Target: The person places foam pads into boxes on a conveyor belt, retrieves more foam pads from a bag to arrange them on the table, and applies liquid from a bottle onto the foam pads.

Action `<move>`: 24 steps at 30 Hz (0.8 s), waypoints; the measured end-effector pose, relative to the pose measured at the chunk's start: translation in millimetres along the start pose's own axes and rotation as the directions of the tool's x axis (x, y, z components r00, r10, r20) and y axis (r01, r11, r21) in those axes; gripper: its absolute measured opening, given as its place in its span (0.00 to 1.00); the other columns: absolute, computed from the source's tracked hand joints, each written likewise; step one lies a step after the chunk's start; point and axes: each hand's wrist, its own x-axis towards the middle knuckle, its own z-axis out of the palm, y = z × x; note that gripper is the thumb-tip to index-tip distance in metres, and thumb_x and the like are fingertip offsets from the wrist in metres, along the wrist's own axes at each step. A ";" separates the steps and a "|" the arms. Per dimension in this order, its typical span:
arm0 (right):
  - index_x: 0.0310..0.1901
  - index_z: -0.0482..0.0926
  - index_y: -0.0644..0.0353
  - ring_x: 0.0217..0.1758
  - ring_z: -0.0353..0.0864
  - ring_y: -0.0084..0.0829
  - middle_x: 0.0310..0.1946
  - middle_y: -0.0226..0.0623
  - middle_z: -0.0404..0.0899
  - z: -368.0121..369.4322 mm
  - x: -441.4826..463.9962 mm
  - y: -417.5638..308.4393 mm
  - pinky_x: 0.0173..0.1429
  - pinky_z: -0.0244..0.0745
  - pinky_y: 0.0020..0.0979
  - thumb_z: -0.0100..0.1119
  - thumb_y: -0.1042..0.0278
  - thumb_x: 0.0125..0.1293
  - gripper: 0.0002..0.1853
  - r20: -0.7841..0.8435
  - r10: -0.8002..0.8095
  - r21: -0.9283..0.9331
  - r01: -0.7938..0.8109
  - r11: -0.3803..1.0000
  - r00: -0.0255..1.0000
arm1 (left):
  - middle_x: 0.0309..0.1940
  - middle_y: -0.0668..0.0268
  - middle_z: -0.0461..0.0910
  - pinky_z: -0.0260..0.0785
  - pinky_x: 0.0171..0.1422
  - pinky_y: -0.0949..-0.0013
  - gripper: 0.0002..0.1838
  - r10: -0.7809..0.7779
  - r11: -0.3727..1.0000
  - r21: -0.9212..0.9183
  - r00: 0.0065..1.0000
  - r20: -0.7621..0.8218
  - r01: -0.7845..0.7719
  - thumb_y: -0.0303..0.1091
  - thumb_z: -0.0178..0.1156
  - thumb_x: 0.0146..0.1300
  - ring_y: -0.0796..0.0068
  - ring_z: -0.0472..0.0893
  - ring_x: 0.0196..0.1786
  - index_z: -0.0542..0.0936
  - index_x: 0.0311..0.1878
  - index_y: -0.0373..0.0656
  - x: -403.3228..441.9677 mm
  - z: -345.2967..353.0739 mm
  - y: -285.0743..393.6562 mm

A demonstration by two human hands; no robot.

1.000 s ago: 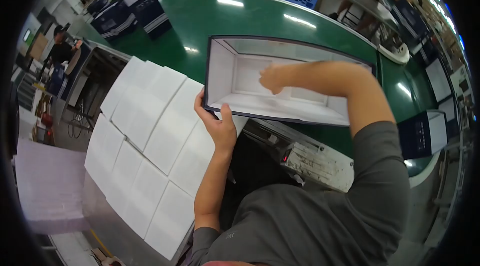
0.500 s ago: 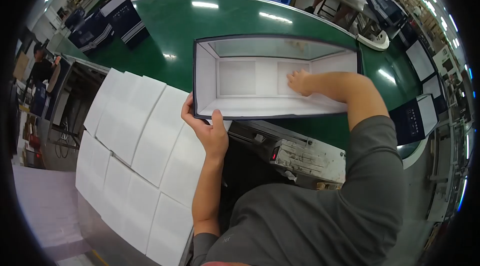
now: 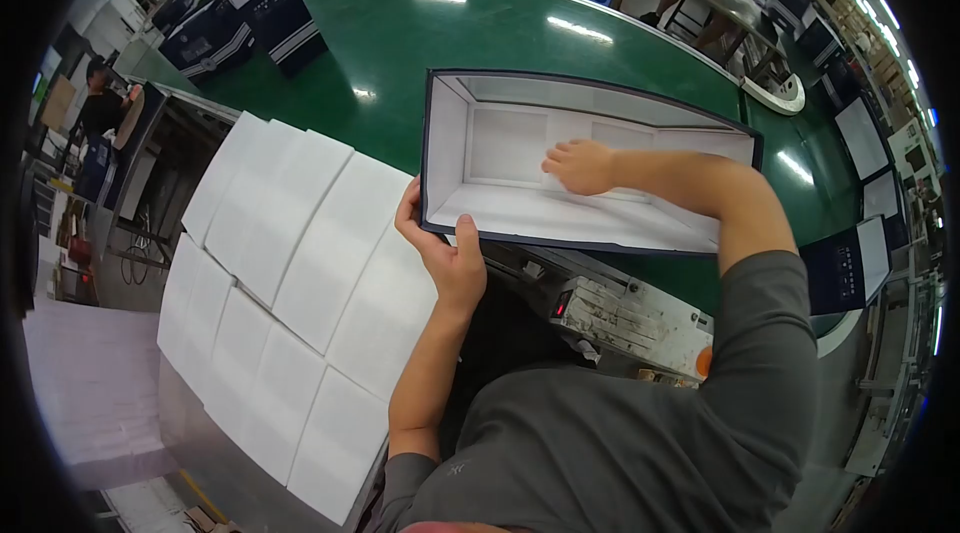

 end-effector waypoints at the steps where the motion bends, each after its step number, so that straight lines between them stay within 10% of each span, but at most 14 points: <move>1: 0.52 0.71 0.58 0.52 0.78 0.44 0.50 0.43 0.77 3.2 18.2 -9.2 0.54 0.79 0.43 0.60 0.61 0.65 0.18 0.077 0.043 -0.028 -0.040 0.999 0.996 | 0.72 0.45 0.58 0.51 0.79 0.53 0.35 -0.003 1.000 0.011 1.000 0.001 0.002 0.24 0.54 0.58 0.51 0.62 0.71 0.56 0.69 0.35 0.5 -0.8 0.2; 9: 0.65 0.70 0.48 0.52 0.77 0.47 0.56 0.39 0.77 7.7 92.0 -31.5 0.56 0.78 0.44 0.58 0.64 0.63 0.27 -0.115 0.024 0.107 -0.012 0.994 0.993 | 0.70 0.45 0.60 0.51 0.79 0.55 0.34 0.045 0.999 0.022 0.998 -0.032 -0.044 0.28 0.54 0.60 0.50 0.63 0.71 0.56 0.70 0.33 -14.3 21.8 -13.3; 12: 0.66 0.76 0.46 0.51 0.79 0.42 0.53 0.43 0.80 21.5 86.6 28.3 0.57 0.77 0.45 0.50 0.59 0.72 0.22 0.138 -0.409 0.210 0.377 0.902 0.902 | 0.71 0.48 0.60 0.51 0.80 0.56 0.34 0.046 0.999 0.001 0.999 0.000 -0.046 0.30 0.55 0.65 0.54 0.63 0.71 0.57 0.72 0.33 -4.4 42.7 -11.9; 15: 0.64 0.77 0.55 0.58 0.79 0.36 0.59 0.40 0.80 -72.2 37.8 62.9 0.61 0.76 0.40 0.44 0.46 0.78 0.25 0.323 0.020 0.788 -0.281 0.548 0.946 | 0.73 0.49 0.58 0.49 0.81 0.56 0.33 0.037 0.999 -0.024 0.997 0.071 -0.035 0.33 0.55 0.70 0.55 0.62 0.73 0.56 0.74 0.33 27.9 53.7 -19.8; 16: 0.65 0.76 0.55 0.57 0.79 0.35 0.57 0.40 0.80 -99.5 13.7 73.4 0.60 0.76 0.39 0.43 0.44 0.79 0.27 0.315 0.034 0.922 -0.314 0.228 0.949 | 0.74 0.49 0.57 0.49 0.81 0.56 0.33 0.083 0.996 0.007 0.994 0.067 -0.084 0.34 0.54 0.71 0.54 0.61 0.74 0.55 0.75 0.34 30.3 56.6 -21.1; 19: 0.68 0.72 0.53 0.54 0.79 0.32 0.54 0.42 0.80 -216.1 -63.8 61.6 0.57 0.77 0.35 0.40 0.37 0.79 0.31 0.231 0.132 0.959 -0.248 0.138 0.964 | 0.76 0.50 0.56 0.48 0.81 0.56 0.33 0.067 0.996 0.051 0.996 0.059 -0.070 0.37 0.53 0.74 0.52 0.59 0.75 0.55 0.76 0.34 27.0 68.7 -28.2; 22: 0.68 0.72 0.58 0.45 0.81 0.41 0.47 0.45 0.82 -209.3 -110.0 49.9 0.49 0.77 0.40 0.60 0.51 0.72 0.29 -0.101 0.310 0.665 -0.167 0.728 0.945 | 0.74 0.51 0.58 0.49 0.80 0.56 0.31 -0.007 0.999 0.049 0.996 0.087 0.002 0.37 0.52 0.75 0.53 0.59 0.74 0.57 0.75 0.34 16.9 86.9 -44.6; 24: 0.67 0.72 0.62 0.42 0.81 0.47 0.43 0.50 0.82 -202.6 -133.0 41.8 0.46 0.74 0.44 0.67 0.59 0.66 0.30 -0.036 0.541 0.325 -0.502 0.801 0.840 | 0.72 0.52 0.60 0.51 0.79 0.57 0.29 0.003 0.999 0.052 0.997 0.072 -0.006 0.35 0.52 0.74 0.54 0.61 0.72 0.59 0.73 0.35 16.6 94.2 -42.4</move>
